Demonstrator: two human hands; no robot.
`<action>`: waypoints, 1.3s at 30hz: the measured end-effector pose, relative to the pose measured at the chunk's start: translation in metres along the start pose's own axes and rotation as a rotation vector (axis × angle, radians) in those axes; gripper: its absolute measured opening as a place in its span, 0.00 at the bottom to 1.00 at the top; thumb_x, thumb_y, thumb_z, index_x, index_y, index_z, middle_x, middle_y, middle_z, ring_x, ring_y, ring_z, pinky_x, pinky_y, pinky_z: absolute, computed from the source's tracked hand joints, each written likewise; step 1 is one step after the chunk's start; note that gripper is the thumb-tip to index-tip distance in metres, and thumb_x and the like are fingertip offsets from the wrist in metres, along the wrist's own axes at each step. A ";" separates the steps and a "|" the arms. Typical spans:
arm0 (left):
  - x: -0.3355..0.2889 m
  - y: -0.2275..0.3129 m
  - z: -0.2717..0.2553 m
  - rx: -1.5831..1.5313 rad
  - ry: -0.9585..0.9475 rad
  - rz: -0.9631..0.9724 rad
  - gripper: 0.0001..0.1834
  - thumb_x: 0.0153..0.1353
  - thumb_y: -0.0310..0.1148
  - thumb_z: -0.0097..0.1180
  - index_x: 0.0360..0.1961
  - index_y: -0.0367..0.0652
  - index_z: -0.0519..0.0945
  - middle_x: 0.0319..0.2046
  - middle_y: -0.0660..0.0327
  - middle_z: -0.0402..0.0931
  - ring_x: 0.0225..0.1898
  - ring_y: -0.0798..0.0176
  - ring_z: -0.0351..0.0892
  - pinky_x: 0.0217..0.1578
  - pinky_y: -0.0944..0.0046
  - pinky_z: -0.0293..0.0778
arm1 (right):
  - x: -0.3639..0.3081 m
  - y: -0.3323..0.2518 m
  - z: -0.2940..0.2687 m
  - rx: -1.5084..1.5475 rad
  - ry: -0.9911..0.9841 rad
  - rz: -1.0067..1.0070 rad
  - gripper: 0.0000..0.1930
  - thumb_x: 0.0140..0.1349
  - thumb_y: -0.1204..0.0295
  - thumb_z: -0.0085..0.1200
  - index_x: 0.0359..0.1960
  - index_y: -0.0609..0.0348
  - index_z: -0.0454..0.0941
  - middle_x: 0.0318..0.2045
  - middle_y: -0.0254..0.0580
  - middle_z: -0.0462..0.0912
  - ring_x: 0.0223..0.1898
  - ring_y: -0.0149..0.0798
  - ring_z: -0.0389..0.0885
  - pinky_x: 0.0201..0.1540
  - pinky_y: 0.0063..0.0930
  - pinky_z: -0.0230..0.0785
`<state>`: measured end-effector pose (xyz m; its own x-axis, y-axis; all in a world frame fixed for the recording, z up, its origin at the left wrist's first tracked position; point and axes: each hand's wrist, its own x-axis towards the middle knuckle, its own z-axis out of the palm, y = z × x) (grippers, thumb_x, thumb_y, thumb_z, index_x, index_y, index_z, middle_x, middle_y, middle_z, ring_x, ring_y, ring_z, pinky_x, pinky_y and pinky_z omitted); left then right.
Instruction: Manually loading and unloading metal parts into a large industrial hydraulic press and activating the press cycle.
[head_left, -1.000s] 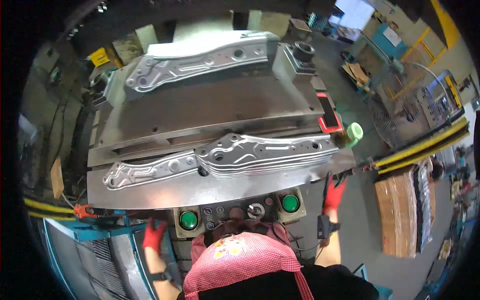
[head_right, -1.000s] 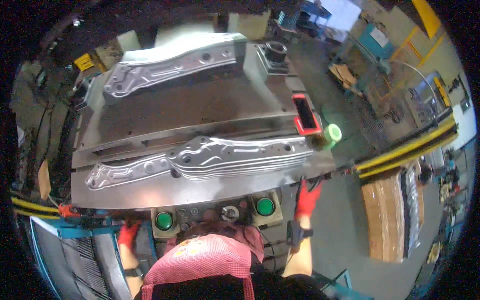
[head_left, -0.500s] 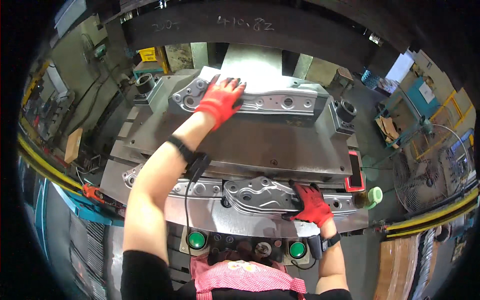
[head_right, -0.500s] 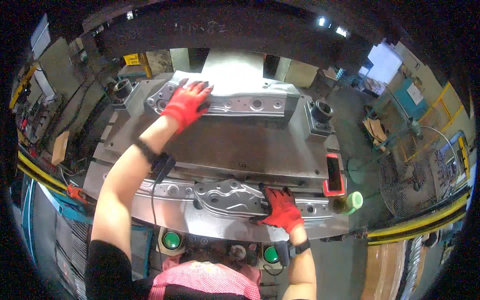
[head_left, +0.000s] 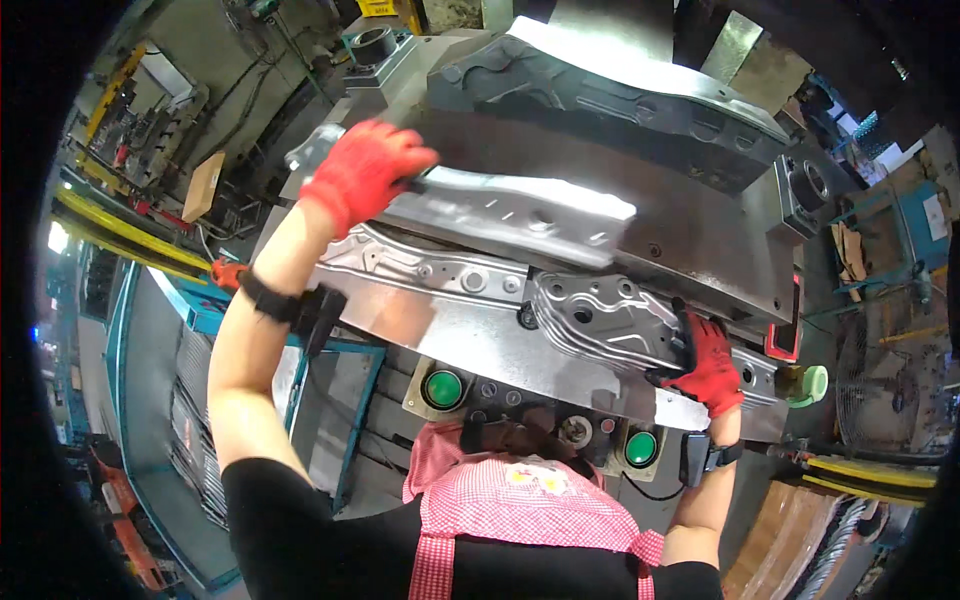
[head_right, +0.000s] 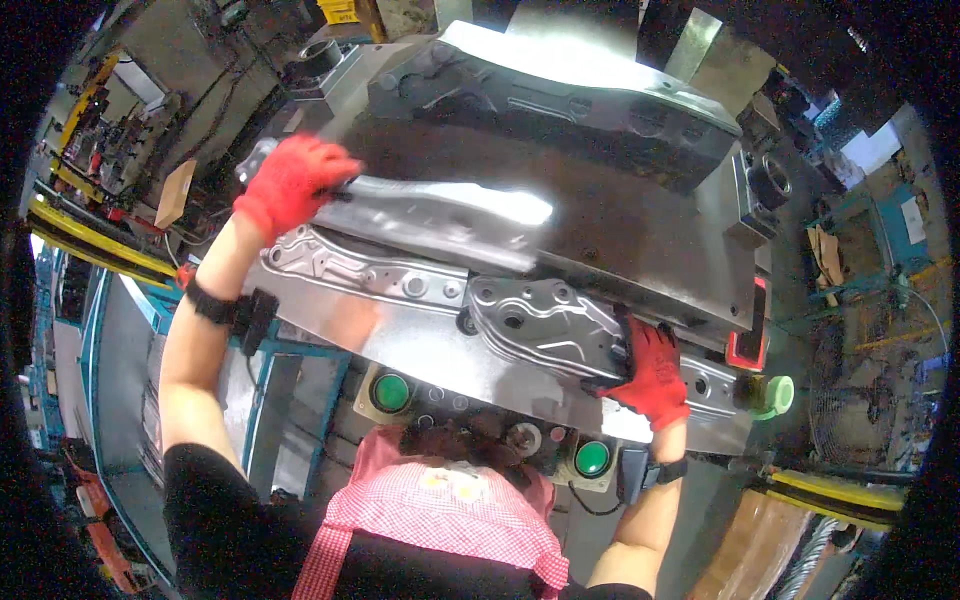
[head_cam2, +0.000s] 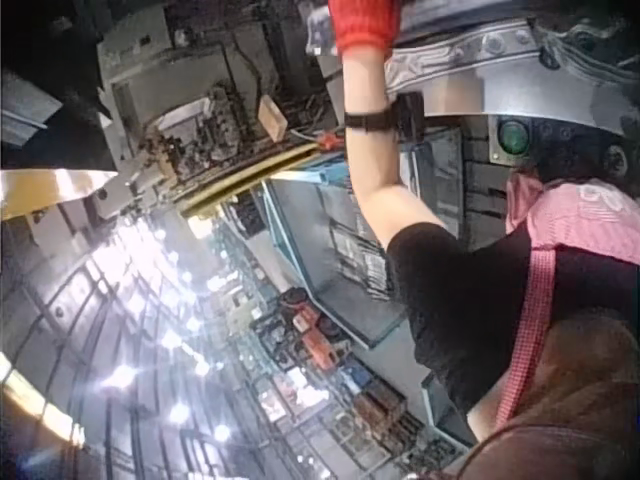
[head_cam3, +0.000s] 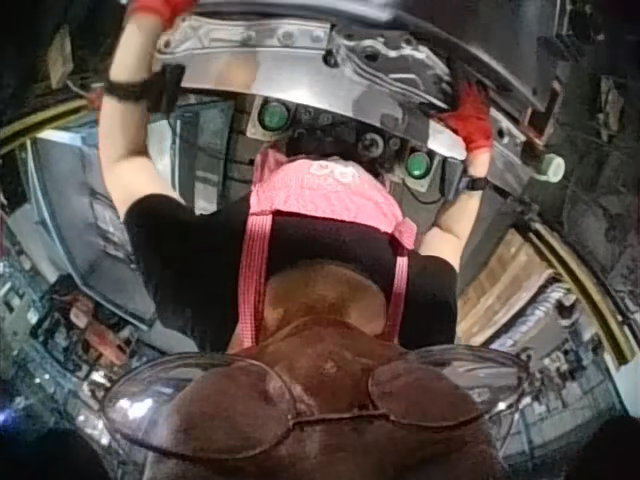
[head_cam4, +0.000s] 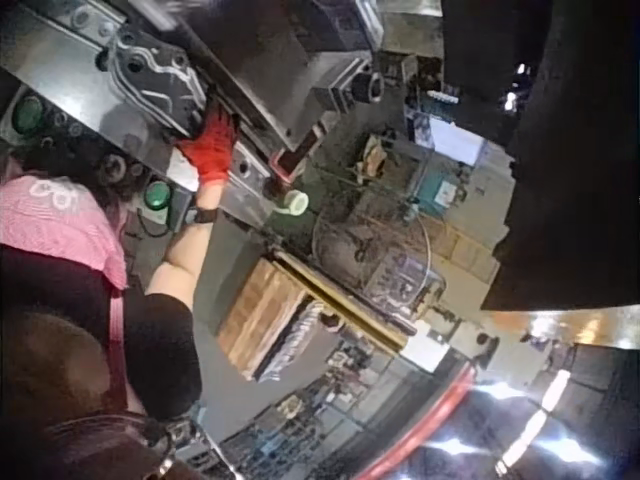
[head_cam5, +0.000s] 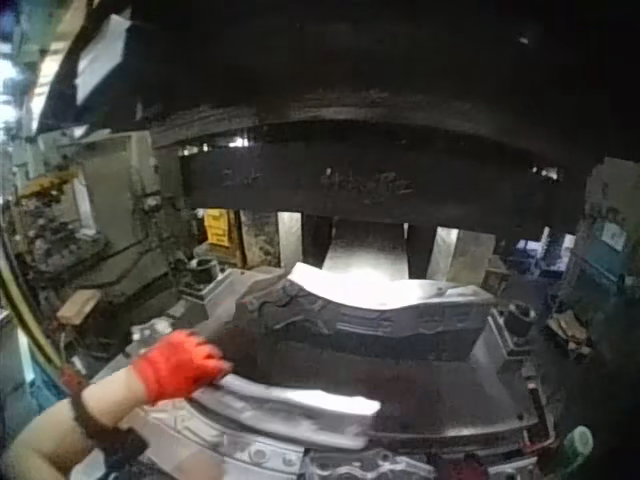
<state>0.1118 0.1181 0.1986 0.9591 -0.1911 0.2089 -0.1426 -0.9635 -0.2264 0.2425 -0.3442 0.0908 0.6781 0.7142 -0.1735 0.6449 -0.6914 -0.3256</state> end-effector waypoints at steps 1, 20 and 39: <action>-0.026 -0.008 0.009 -0.006 -0.045 -0.003 0.16 0.43 0.30 0.60 0.37 0.53 0.76 0.34 0.65 0.74 0.41 0.57 0.72 0.44 0.56 0.66 | 0.001 0.002 0.003 -0.020 0.004 0.001 0.61 0.25 0.53 0.72 0.65 0.58 0.51 0.61 0.54 0.60 0.63 0.55 0.55 0.66 0.45 0.43; -0.086 -0.024 0.075 -0.044 -0.350 -0.185 0.13 0.43 0.33 0.62 0.34 0.49 0.79 0.33 0.60 0.74 0.41 0.53 0.73 0.44 0.56 0.67 | 0.011 0.037 -0.015 0.092 -0.212 -0.113 0.60 0.31 0.55 0.72 0.66 0.60 0.48 0.66 0.54 0.51 0.68 0.48 0.47 0.68 0.35 0.42; -0.150 0.060 0.099 -0.149 -0.016 -0.476 0.32 0.47 0.37 0.60 0.57 0.55 0.68 0.57 0.50 0.62 0.59 0.45 0.58 0.61 0.45 0.50 | 0.000 -0.037 -0.067 -0.176 0.269 -0.130 0.56 0.23 0.58 0.71 0.63 0.52 0.58 0.55 0.53 0.65 0.58 0.55 0.61 0.59 0.49 0.52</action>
<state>-0.0161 0.1076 0.0600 0.9296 0.2785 0.2414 0.2798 -0.9596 0.0295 0.2419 -0.3257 0.1651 0.6400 0.7593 0.1178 0.7669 -0.6217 -0.1593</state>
